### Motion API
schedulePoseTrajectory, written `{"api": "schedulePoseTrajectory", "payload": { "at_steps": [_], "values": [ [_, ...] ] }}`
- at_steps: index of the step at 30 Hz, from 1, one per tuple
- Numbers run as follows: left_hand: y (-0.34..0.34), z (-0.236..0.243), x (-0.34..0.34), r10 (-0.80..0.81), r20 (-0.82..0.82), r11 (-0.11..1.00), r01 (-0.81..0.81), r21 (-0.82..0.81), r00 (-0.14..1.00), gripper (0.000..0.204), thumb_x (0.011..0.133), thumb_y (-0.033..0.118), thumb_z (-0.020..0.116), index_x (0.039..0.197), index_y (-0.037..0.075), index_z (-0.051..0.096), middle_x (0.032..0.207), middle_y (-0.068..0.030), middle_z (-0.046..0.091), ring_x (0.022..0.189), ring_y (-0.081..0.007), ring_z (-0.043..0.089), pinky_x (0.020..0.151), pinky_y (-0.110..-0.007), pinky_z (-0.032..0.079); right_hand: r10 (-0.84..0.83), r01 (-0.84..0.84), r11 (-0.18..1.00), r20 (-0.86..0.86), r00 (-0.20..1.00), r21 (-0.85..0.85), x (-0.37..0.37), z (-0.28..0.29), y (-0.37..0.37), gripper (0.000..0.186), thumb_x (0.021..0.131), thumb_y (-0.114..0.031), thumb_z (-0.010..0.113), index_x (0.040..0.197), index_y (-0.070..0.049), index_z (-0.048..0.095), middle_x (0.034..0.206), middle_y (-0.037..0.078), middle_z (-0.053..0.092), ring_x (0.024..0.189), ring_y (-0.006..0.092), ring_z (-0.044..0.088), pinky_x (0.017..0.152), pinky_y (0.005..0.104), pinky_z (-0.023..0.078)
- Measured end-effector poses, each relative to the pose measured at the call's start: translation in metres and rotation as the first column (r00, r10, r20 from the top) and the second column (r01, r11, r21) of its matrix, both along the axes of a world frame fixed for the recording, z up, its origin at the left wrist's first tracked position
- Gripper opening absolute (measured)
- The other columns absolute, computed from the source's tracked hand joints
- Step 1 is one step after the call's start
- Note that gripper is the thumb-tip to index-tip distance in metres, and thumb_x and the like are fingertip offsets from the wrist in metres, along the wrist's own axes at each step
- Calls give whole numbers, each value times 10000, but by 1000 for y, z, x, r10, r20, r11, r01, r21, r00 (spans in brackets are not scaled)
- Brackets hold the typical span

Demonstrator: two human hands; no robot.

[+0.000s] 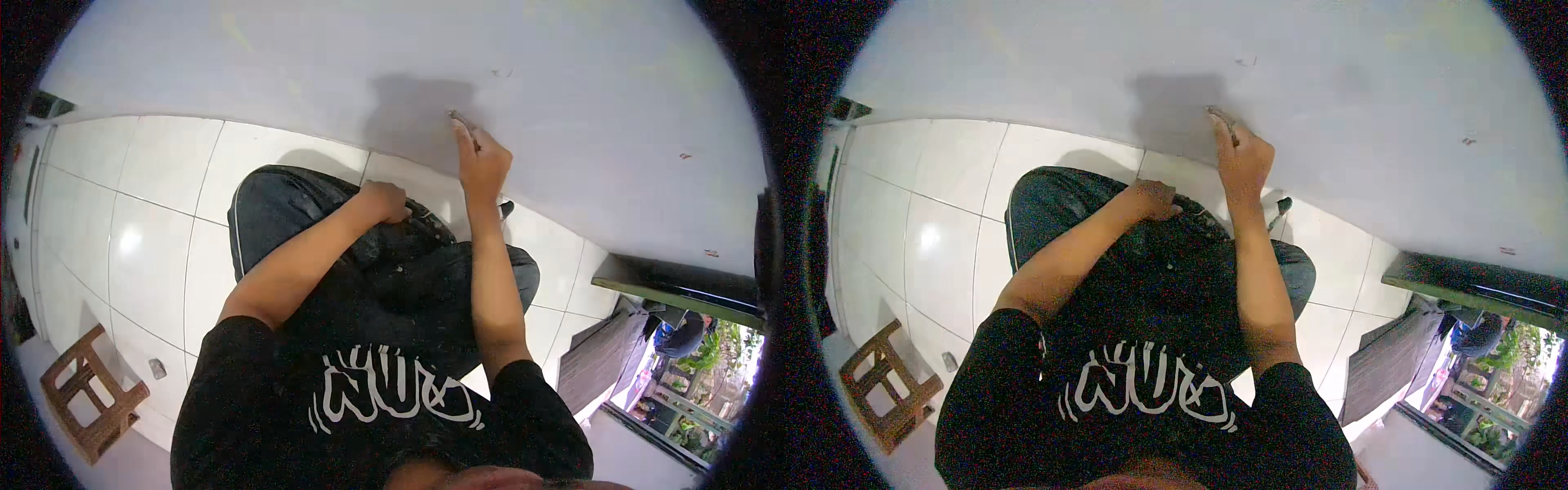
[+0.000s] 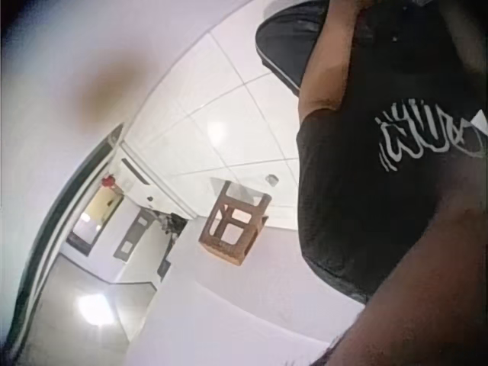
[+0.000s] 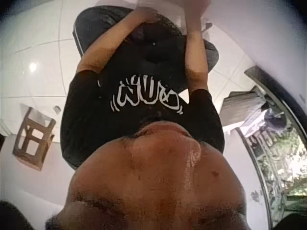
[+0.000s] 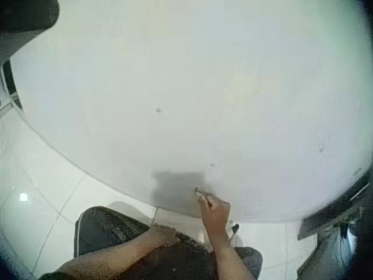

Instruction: The person patches a hole in a wall by applying a white filler compound using a small scraping tool.

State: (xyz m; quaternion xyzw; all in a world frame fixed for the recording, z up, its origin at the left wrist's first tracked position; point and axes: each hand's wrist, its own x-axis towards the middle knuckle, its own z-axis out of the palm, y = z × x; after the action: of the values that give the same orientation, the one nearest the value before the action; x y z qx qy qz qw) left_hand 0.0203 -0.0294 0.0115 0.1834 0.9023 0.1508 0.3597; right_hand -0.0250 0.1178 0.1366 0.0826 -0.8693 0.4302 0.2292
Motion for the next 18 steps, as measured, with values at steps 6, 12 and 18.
{"api": "schedulePoseTrajectory", "payload": {
  "at_steps": [6,12,18],
  "values": [
    [-2,-4,5,-22,-170,1000,24,10,985,495,962,487,520,1156,62,684,1192,-137,678,1138,-318,629,926,-489,491,-33,21,992,100,994,122,0,2,5,505,877,-415,700,627,12,595,528,167,476,457,246,420,494,385,383],
    [0,11,-1,-24,-72,999,26,19,997,520,951,487,539,1200,47,660,1215,-153,666,1148,-329,623,975,-521,464,6,-9,996,46,999,85,-3,-8,4,481,865,-292,742,591,36,520,510,44,395,513,101,335,462,314,299],
    [4,13,-4,3,-9,1000,-3,-13,1000,526,936,491,559,1206,50,658,1217,-149,666,1153,-322,622,974,-510,467,-43,12,976,140,989,218,-6,-9,7,504,863,-436,717,653,12,618,538,141,498,481,215,422,495,365,382]
  ]
}}
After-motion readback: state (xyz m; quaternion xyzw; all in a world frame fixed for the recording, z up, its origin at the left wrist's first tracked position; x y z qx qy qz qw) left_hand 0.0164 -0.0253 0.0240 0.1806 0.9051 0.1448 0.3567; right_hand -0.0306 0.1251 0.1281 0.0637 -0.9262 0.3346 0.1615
